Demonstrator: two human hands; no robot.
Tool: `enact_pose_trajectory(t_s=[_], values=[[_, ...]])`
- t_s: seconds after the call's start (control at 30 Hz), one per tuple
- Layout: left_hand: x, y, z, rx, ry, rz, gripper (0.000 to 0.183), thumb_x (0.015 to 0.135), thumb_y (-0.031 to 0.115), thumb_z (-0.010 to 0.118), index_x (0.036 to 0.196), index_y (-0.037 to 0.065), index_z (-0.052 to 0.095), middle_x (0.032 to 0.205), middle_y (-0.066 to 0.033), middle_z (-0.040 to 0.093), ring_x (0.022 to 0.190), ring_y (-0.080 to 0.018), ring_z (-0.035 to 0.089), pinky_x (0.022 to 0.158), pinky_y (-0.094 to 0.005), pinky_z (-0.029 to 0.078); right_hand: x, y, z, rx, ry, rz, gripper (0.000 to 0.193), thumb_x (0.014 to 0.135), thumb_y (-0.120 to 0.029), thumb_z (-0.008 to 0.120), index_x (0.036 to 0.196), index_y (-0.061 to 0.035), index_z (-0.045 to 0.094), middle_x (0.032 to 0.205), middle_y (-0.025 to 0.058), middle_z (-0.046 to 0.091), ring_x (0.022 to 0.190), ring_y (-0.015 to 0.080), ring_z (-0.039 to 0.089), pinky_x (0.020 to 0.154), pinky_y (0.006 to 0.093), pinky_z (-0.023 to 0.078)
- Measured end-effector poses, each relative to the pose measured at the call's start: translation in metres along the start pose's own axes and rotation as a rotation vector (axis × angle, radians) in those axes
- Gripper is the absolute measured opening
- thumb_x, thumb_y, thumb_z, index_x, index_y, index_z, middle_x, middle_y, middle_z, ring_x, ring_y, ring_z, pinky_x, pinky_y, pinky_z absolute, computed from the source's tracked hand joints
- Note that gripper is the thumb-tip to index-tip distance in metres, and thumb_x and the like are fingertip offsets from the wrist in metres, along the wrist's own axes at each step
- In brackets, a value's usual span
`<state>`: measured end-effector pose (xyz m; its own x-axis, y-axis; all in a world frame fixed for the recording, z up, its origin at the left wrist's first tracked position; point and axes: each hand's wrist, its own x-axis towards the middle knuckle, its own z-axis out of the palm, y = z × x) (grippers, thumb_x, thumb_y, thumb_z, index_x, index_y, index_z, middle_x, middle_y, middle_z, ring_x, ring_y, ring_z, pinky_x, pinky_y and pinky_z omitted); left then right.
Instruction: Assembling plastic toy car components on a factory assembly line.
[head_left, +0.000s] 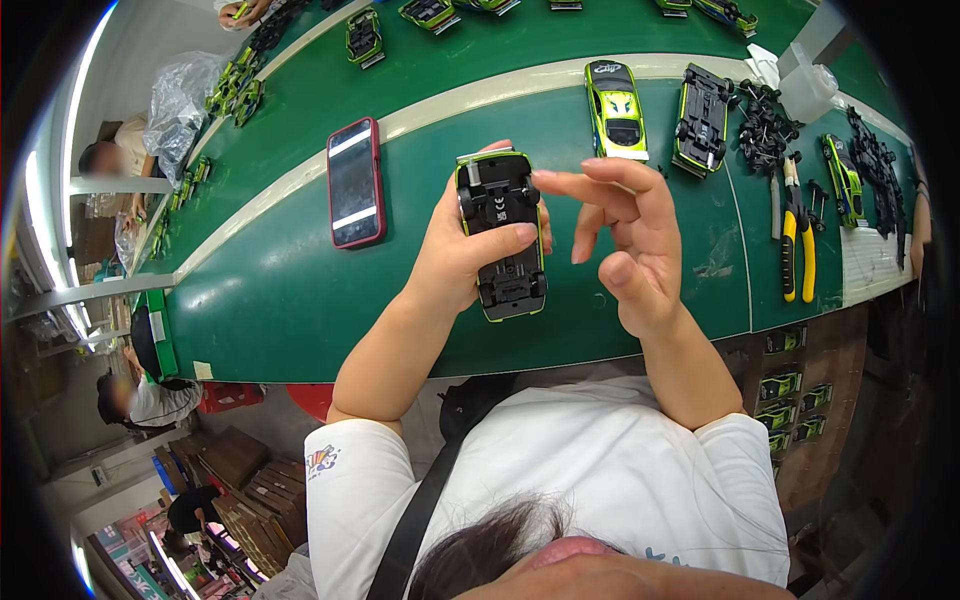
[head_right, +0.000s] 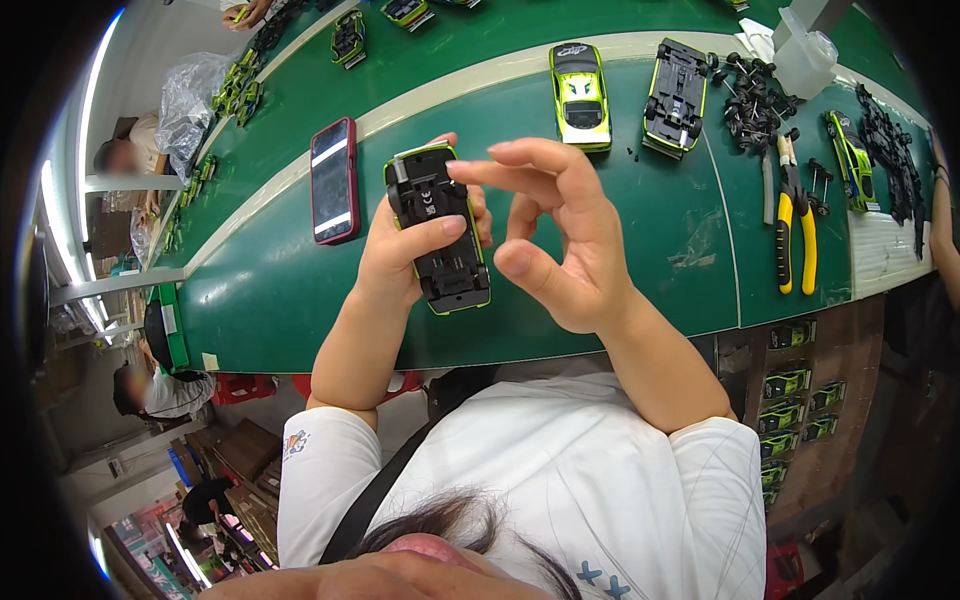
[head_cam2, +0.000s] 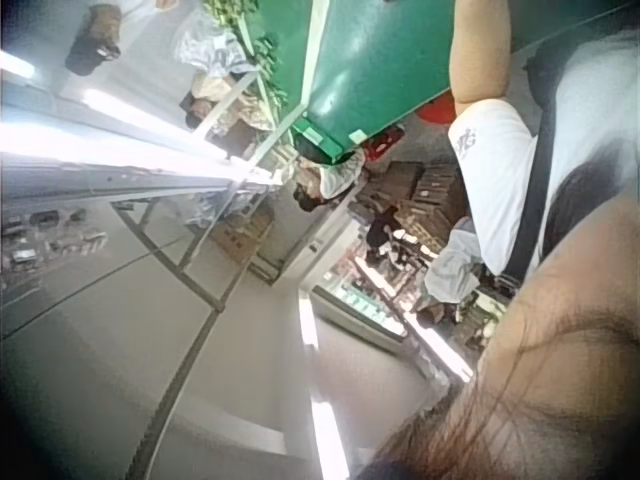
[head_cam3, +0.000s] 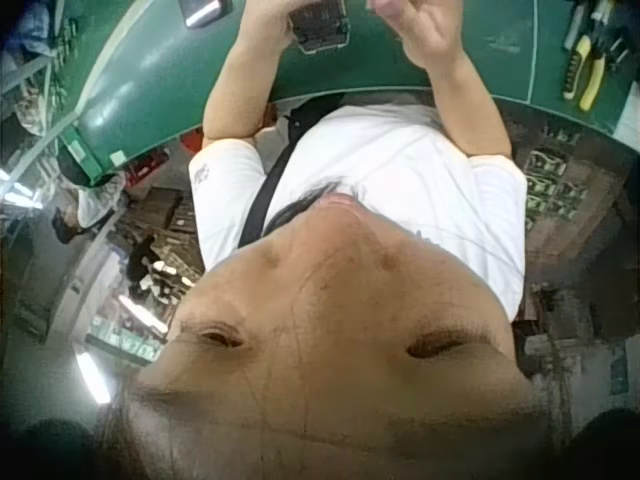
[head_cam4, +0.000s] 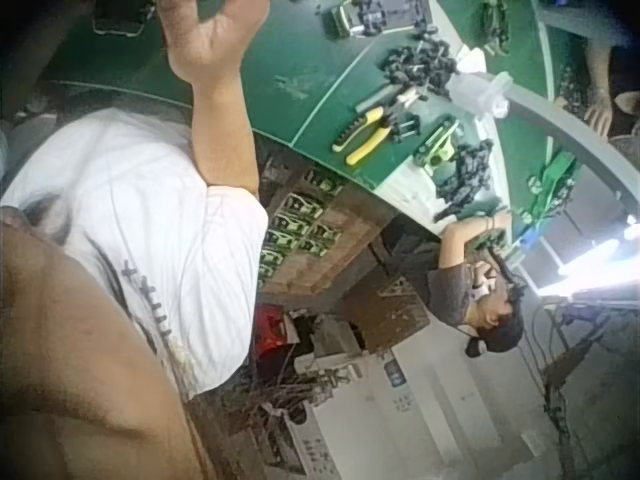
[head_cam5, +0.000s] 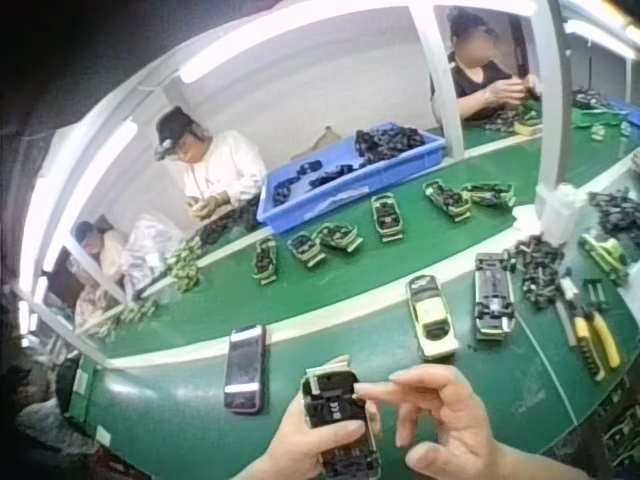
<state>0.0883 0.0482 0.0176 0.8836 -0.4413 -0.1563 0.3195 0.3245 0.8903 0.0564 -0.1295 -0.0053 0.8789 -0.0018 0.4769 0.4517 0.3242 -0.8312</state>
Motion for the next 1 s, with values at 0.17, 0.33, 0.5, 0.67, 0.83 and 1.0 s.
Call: enact_pose_trajectory(t_s=[0.17, 0.33, 0.5, 0.67, 0.83, 1.0], values=[[-0.001, 0.000, 0.000, -0.002, -0.034, -0.031, 0.079, 0.071, 0.003, 0.070, 0.138, 0.004, 0.028, 0.094, -0.0156, 0.059, 0.080, -0.0241, 0.064, 0.069, -0.0375, 0.054, -0.001, -0.001, 0.005, 0.048, -0.007, 0.014, 0.060, 0.087, -0.046, 0.062, 0.121, 0.0006, 0.046, 0.097, 0.0115, 0.068, 0.056, 0.0062, 0.049, 0.058, 0.0192, 0.042], [0.000, 0.000, -0.001, 0.004, -0.036, -0.024, 0.077, 0.071, 0.003, 0.069, 0.137, 0.004, 0.030, 0.093, -0.0155, 0.059, 0.080, -0.0243, 0.064, 0.070, -0.0380, 0.054, -0.006, -0.001, -0.012, 0.094, 0.033, 0.091, 0.060, 0.090, -0.053, 0.053, 0.110, 0.0036, 0.055, 0.067, 0.0039, 0.060, 0.052, 0.0037, 0.047, 0.048, 0.0177, 0.033], [-0.003, 0.002, 0.000, -0.001, -0.044, -0.041, 0.076, 0.071, 0.003, 0.069, 0.137, 0.004, 0.031, 0.093, -0.0156, 0.059, 0.080, -0.0246, 0.064, 0.070, -0.0382, 0.054, 0.002, 0.000, 0.008, 0.062, 0.017, 0.042, 0.064, 0.090, -0.054, 0.052, 0.120, 0.0024, 0.049, 0.079, 0.0071, 0.066, 0.057, 0.0023, 0.045, 0.051, 0.0179, 0.033], [0.000, -0.002, -0.001, -0.041, -0.059, -0.033, 0.076, 0.071, 0.002, 0.069, 0.137, 0.005, 0.031, 0.094, -0.0156, 0.059, 0.080, -0.0247, 0.064, 0.070, -0.0379, 0.054, -0.008, -0.002, -0.014, 0.070, -0.067, 0.204, 0.056, 0.091, -0.050, 0.052, 0.117, 0.0003, 0.051, 0.079, 0.0071, 0.066, 0.058, 0.0025, 0.049, 0.052, 0.0178, 0.036], [-0.005, -0.010, 0.002, 0.610, 0.122, 0.367, 0.080, 0.070, -0.003, 0.067, 0.140, 0.002, 0.028, 0.115, -0.0117, 0.052, 0.099, -0.0175, 0.057, 0.081, -0.0298, 0.050, 0.000, 0.004, 0.003, -0.352, 0.067, 0.066, 0.069, 0.072, -0.030, 0.081, 0.126, -0.0049, 0.046, 0.100, 0.0087, 0.062, 0.092, 0.0160, 0.059, 0.080, 0.0294, 0.047], [-0.004, -0.023, 0.010, 1.053, 0.202, 0.685, 0.082, 0.072, -0.006, 0.063, 0.142, 0.003, 0.023, 0.099, -0.0122, 0.061, 0.084, -0.0196, 0.063, 0.072, -0.0272, 0.050, -0.012, 0.005, 0.014, -0.449, 0.064, 0.065, 0.091, 0.061, -0.036, 0.087, 0.131, -0.0052, 0.039, 0.105, 0.0131, 0.059, 0.095, 0.0227, 0.058, 0.083, 0.0337, 0.046]])
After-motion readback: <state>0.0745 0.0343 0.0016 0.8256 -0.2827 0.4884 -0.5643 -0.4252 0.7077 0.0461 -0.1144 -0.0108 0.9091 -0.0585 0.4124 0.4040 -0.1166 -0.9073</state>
